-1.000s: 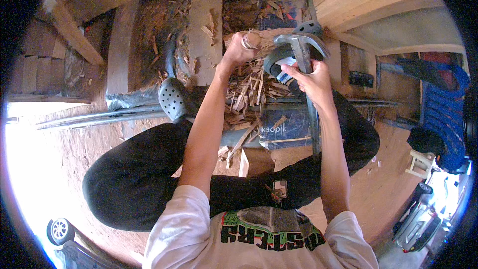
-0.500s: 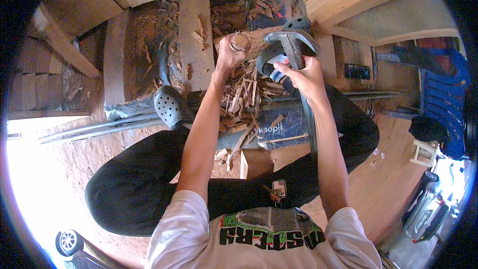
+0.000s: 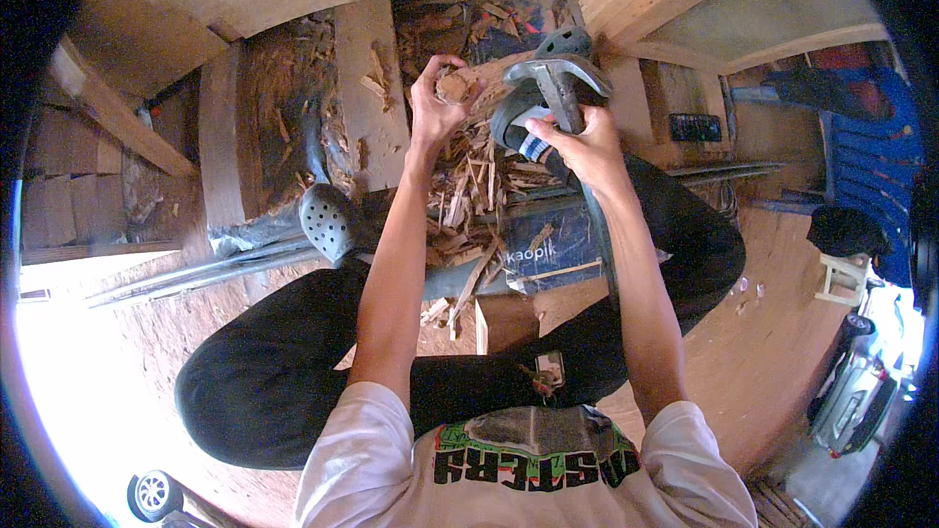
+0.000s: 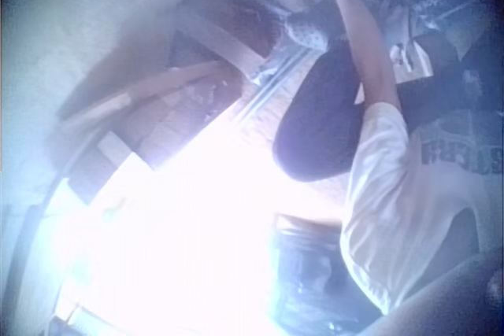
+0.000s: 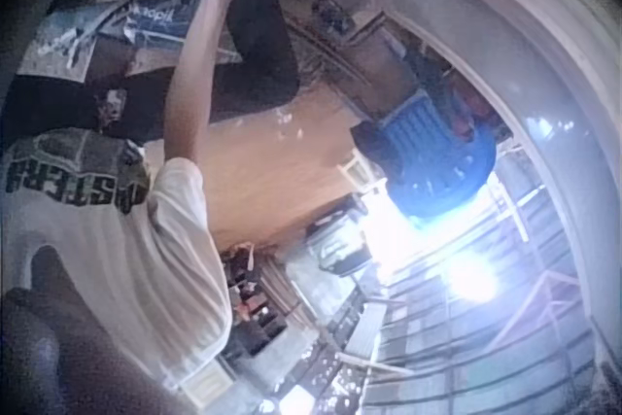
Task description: The person sits on the floor and uses a hammer and chisel to carve a small piece of wood held between their feet. They repeatedly strike the chisel to shape the wood, creating wood shavings.
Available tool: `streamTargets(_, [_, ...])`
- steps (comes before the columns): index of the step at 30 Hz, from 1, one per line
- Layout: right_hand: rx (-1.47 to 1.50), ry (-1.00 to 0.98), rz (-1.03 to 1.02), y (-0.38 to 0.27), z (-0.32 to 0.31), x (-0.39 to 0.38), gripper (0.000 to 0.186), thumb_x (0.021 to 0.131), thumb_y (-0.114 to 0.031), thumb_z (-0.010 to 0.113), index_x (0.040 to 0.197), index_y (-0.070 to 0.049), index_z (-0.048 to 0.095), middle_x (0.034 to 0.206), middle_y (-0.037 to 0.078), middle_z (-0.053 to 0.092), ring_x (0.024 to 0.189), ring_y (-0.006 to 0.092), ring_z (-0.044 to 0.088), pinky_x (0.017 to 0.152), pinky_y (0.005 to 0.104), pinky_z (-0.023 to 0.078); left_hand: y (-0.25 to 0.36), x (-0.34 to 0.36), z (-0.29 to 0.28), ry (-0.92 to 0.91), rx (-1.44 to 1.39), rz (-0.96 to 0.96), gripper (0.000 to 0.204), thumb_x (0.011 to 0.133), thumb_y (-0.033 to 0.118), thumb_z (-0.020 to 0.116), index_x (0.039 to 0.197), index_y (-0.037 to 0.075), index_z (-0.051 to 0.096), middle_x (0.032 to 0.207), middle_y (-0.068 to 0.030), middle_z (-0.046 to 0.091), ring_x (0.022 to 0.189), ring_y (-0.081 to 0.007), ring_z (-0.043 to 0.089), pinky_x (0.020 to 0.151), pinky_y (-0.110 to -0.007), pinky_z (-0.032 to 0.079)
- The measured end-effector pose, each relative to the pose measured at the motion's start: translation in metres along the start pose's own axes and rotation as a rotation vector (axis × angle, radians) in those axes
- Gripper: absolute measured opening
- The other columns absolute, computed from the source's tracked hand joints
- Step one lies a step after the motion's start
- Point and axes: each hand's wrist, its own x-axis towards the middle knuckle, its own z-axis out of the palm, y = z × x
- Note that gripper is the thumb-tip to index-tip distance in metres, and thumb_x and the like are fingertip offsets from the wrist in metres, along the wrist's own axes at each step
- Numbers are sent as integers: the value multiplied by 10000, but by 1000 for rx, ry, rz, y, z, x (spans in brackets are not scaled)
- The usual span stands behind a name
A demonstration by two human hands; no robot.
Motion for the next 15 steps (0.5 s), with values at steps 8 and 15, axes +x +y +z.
streamTargets(8, [-74,-21,25,-13,-7,-8,207,720,-192,801,738,-50,652,663,6,634,568,82,564,547,258,454,-3,-1,-2,-16,-25,-2,375,715,138,791,997,46,562,767,-113,664,692,-146,600,651,-295,486])
streamTargets(15, [-23,3,23,-16,-11,-12,207,723,-188,796,750,-47,646,669,1,628,582,75,562,551,258,454,-2,-2,-3,-35,45,-48,389,704,131,785,1013,60,558,790,-121,663,717,-177,621,681,-313,488])
